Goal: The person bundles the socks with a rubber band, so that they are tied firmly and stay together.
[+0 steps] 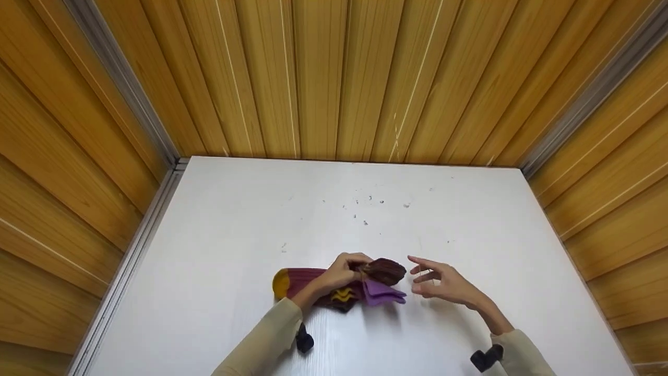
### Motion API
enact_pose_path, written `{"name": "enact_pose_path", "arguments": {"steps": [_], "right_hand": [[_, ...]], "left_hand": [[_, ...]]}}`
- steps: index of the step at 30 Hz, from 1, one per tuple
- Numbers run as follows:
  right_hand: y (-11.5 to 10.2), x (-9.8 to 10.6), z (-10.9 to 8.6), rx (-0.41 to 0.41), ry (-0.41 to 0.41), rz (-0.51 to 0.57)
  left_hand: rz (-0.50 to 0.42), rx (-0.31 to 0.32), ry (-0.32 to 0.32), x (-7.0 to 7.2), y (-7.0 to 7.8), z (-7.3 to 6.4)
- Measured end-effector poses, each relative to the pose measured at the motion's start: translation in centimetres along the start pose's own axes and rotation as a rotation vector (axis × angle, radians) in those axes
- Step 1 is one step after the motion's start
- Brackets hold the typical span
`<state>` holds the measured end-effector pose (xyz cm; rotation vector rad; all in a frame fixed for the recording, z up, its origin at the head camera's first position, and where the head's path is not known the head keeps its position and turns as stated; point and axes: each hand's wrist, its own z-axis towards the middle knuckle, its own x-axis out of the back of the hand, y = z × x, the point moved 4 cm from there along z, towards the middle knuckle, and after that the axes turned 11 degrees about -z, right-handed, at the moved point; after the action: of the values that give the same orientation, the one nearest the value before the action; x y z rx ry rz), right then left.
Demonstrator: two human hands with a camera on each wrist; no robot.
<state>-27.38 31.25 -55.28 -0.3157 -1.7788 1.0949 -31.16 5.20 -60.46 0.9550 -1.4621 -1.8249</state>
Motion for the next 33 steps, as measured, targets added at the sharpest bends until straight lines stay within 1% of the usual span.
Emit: {"name": "enact_pose_path", "arguments": {"steps": [2, 4, 7, 11, 14, 16, 18, 22, 23, 26, 28, 30, 33], "right_hand": [[-1.2, -0.3, 0.5, 0.076, -0.051, -0.109], [-2.2, -0.6, 1.0, 0.141, -0.067, -0.190], [-3.4, -0.9, 1.8, 0.179, -0.070, -0.192], [-4.5, -1.2, 2.8, 0.174, -0.073, -0.156], [-4.8, -1.3, 3.2, 0.167, -0.086, -0.162], [-4.6, -1.1, 3.3, 0.173, -0.086, -0.175], [-4.3, -0.8, 3.2, 0.179, -0.085, -0.184], [-3.3, -0.1, 2.9, 0.175, -0.098, -0.167], [-3.1, 0.0, 2.8, 0.165, -0.101, -0.155], [-2.8, 0.1, 2.6, 0.102, -0.101, -0.056], [-3.3, 0.1, 2.5, 0.079, -0.071, -0.029], [-4.0, 0.0, 2.3, 0.070, -0.032, -0.047], [-5.2, -0.3, 2.3, 0.089, 0.032, -0.178]], "left_hand": [[0.011, -0.006, -0.012, 0.0, 0.0, 0.0], [0.026, -0.012, -0.027, 0.0, -0.1, -0.1], [0.059, -0.034, -0.035, 0.1, -0.1, -0.2], [0.108, -0.089, -0.018, 0.4, 0.2, -0.1], [0.126, -0.102, -0.017, 0.5, 0.4, -0.1], [0.113, -0.097, -0.020, 0.5, 0.4, -0.1], [0.095, -0.077, -0.012, 0.4, 0.4, 0.0], [0.053, -0.002, 0.040, 0.0, 0.5, 0.1], [0.052, 0.019, 0.055, -0.1, 0.5, 0.1], [0.051, 0.063, 0.082, -0.5, 0.5, 0.1], [0.058, 0.066, 0.098, -0.7, 0.4, 0.2], [0.063, 0.066, 0.114, -0.9, 0.3, 0.3], [0.082, 0.060, 0.137, -1.2, 0.1, 0.3]]}}
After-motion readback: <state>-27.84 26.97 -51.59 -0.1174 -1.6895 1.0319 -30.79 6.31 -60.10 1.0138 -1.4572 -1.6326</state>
